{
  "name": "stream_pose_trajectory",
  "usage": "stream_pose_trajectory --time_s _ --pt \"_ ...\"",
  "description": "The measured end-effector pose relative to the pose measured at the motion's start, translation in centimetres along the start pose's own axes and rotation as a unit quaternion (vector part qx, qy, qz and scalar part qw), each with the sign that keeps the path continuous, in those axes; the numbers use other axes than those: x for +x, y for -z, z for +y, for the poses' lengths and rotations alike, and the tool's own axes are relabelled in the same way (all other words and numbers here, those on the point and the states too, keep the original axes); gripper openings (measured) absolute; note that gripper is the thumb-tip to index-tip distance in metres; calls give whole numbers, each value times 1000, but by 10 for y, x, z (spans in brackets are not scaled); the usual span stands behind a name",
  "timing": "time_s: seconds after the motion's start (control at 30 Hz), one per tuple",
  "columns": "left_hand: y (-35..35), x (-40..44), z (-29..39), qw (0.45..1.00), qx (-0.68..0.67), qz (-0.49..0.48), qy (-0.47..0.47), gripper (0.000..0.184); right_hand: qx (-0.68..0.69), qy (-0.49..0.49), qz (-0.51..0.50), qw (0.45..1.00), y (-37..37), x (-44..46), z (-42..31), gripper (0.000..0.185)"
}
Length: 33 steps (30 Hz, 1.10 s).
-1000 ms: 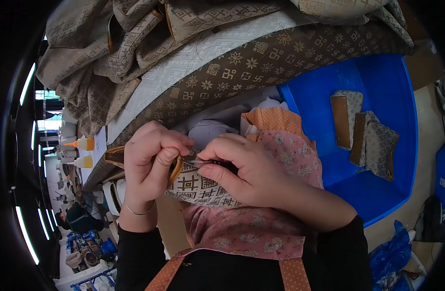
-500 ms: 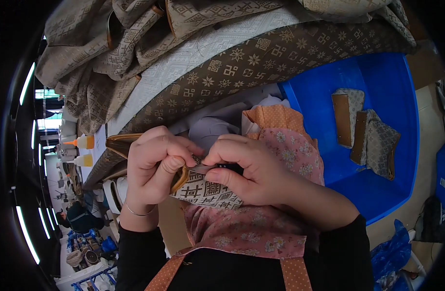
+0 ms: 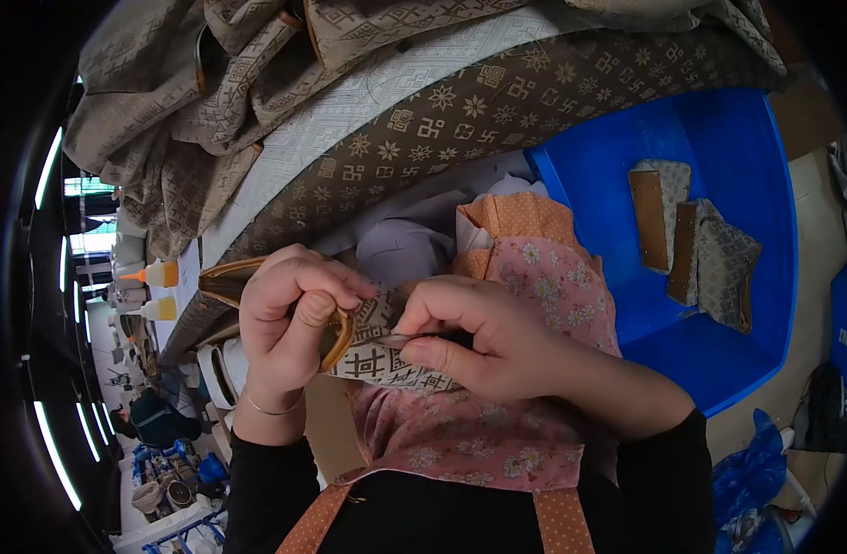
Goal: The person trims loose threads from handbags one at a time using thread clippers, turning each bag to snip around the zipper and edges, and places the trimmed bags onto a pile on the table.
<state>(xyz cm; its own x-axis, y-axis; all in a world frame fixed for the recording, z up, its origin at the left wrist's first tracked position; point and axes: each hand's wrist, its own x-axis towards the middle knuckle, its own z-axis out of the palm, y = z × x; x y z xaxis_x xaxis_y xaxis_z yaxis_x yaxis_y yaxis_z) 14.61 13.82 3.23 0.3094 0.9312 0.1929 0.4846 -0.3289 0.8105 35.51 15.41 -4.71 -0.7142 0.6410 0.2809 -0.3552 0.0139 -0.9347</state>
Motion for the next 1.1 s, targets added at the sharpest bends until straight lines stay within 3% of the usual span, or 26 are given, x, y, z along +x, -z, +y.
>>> stream_pose_trajectory --time_s 0.33,0.47,0.53,0.63,0.73,1.1 --pt "-2 -2 4 1000 11 0 6 15 118 -60 -2 991 -2 1 -1 16" --pt "-6 2 7 1000 22 -5 -14 10 95 -74 15 993 3 4 -10 15" --pt "-8 4 8 999 39 -12 -28 8 -64 -9 -4 998 11 7 -17 15" --pt "-12 4 8 999 39 -20 -20 6 -187 3 -13 982 21 10 -34 15" --pt "-19 5 9 997 56 -35 -32 4 -244 -85 -35 965 29 9 -59 14" --pt "-64 9 -2 995 48 7 -85 6 -470 -137 -27 872 29 -1 -100 13"
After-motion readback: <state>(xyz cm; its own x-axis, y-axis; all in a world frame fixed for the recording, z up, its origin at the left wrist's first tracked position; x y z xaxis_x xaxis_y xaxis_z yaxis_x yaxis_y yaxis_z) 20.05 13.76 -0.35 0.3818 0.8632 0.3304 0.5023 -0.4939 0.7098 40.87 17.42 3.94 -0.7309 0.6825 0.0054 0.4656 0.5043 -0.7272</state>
